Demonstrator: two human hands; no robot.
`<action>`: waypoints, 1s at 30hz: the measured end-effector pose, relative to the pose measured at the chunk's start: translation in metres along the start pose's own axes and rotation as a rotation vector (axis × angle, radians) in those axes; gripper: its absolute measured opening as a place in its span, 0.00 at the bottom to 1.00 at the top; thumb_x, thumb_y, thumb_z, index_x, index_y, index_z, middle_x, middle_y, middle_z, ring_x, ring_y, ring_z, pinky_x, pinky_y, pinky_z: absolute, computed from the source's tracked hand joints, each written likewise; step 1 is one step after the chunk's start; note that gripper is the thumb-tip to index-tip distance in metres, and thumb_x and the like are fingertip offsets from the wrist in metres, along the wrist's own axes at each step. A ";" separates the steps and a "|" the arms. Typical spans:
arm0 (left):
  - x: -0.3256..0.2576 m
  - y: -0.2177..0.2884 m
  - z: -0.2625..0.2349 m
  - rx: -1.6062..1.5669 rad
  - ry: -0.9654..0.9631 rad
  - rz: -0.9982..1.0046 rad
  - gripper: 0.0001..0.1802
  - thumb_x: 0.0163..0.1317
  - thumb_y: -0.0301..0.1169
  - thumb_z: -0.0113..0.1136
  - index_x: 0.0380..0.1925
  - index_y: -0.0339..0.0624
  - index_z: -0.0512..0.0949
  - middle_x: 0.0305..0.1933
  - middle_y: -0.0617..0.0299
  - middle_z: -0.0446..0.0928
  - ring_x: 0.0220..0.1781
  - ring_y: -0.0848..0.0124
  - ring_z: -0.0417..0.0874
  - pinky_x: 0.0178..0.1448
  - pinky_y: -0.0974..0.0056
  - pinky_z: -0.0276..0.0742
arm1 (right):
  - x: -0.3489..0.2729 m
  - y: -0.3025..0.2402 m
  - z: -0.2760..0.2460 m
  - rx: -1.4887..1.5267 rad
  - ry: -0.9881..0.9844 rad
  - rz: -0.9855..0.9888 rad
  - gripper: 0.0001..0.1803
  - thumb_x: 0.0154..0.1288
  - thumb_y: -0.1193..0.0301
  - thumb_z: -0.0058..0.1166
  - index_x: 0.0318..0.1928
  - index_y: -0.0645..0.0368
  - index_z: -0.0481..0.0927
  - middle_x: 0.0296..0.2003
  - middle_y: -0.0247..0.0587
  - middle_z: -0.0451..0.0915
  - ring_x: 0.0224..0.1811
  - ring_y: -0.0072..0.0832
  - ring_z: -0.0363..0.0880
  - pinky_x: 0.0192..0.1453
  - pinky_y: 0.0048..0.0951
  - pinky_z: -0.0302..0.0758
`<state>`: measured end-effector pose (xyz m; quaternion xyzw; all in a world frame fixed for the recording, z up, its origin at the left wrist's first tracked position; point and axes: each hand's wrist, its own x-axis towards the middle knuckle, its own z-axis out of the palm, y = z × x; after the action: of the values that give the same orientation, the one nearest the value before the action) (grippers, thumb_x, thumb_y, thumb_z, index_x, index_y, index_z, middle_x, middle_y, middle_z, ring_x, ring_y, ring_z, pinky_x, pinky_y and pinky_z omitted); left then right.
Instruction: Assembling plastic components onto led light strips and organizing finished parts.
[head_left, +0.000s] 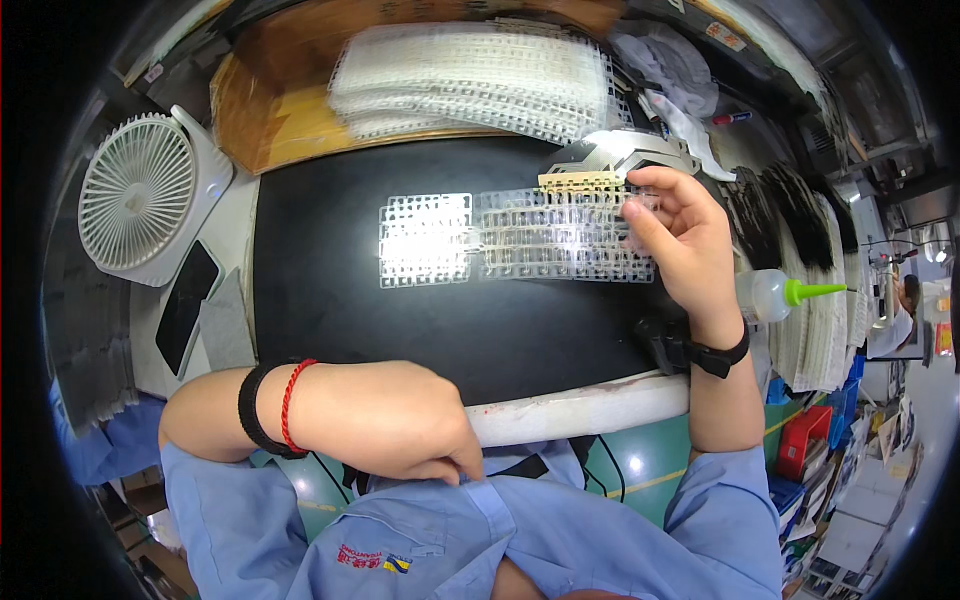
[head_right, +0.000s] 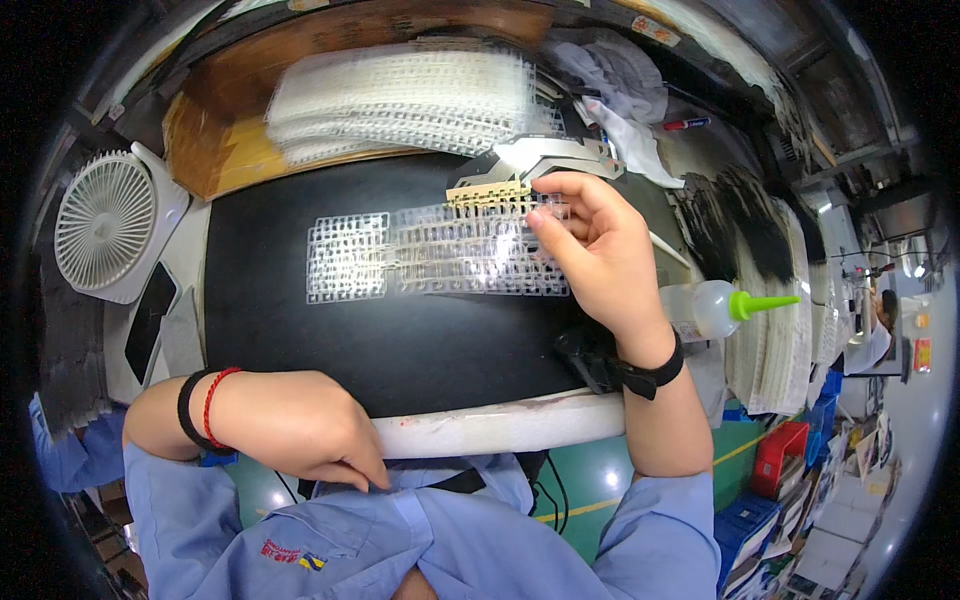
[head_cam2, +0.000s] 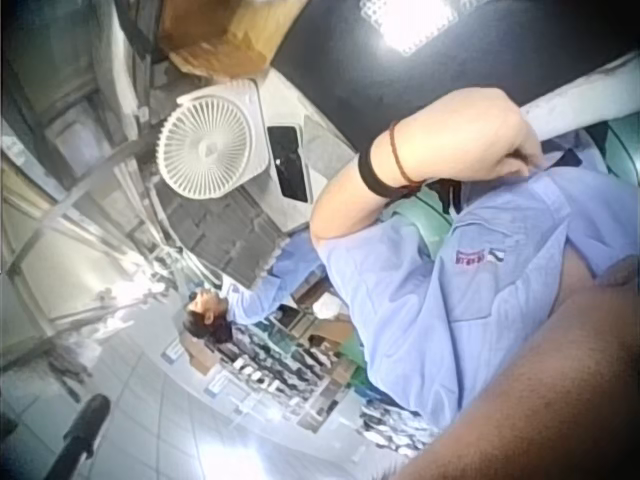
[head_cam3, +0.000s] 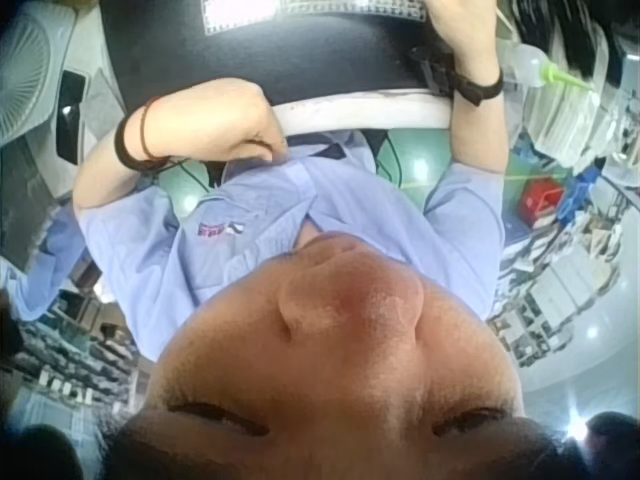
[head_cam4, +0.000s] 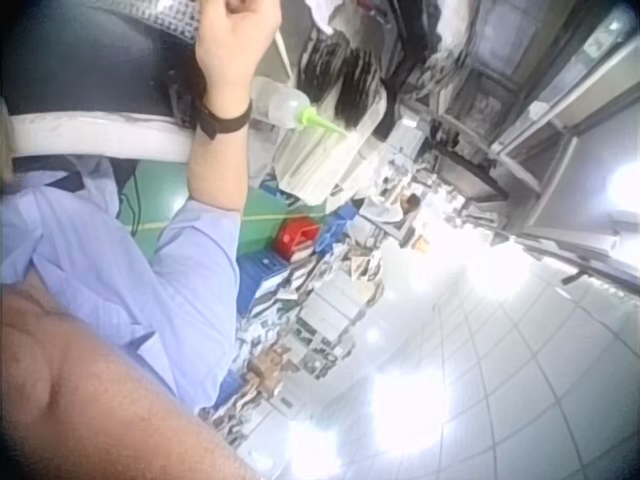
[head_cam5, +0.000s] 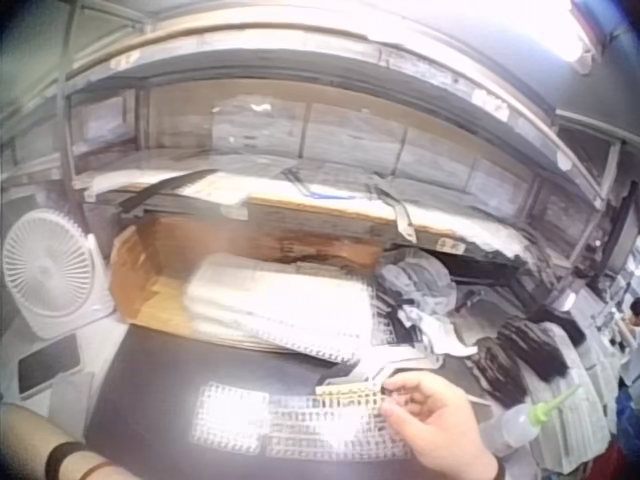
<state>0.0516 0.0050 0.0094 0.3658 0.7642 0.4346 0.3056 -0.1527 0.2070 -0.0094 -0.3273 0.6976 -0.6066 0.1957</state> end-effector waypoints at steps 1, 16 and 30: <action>0.001 0.006 -0.006 0.026 -0.021 -0.092 0.06 0.57 0.27 0.59 0.35 0.42 0.82 0.33 0.59 0.81 0.36 0.63 0.82 0.38 0.64 0.77 | 0.000 0.000 0.000 0.002 0.000 0.001 0.13 0.63 0.80 0.54 0.49 0.66 0.73 0.35 0.34 0.78 0.32 0.13 0.75 0.34 0.15 0.74; -0.049 -0.072 -0.084 -0.595 1.225 -0.285 0.20 0.70 0.40 0.45 0.55 0.38 0.69 0.38 0.68 0.74 0.37 0.82 0.70 0.45 0.74 0.65 | 0.003 0.007 -0.003 0.086 0.121 -0.212 0.13 0.67 0.78 0.51 0.50 0.62 0.67 0.34 0.36 0.79 0.27 0.14 0.74 0.27 0.14 0.67; -0.072 -0.109 -0.097 -0.633 1.404 -0.095 0.16 0.69 0.39 0.52 0.48 0.39 0.74 0.34 0.70 0.77 0.32 0.83 0.72 0.38 0.77 0.67 | 0.000 0.000 0.001 0.076 0.049 -0.021 0.24 0.62 0.80 0.55 0.59 0.66 0.67 0.39 0.37 0.76 0.35 0.16 0.77 0.38 0.16 0.75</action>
<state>-0.0176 -0.1354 -0.0344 -0.1339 0.6331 0.7490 -0.1423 -0.1522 0.2059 -0.0092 -0.3121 0.6750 -0.6427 0.1844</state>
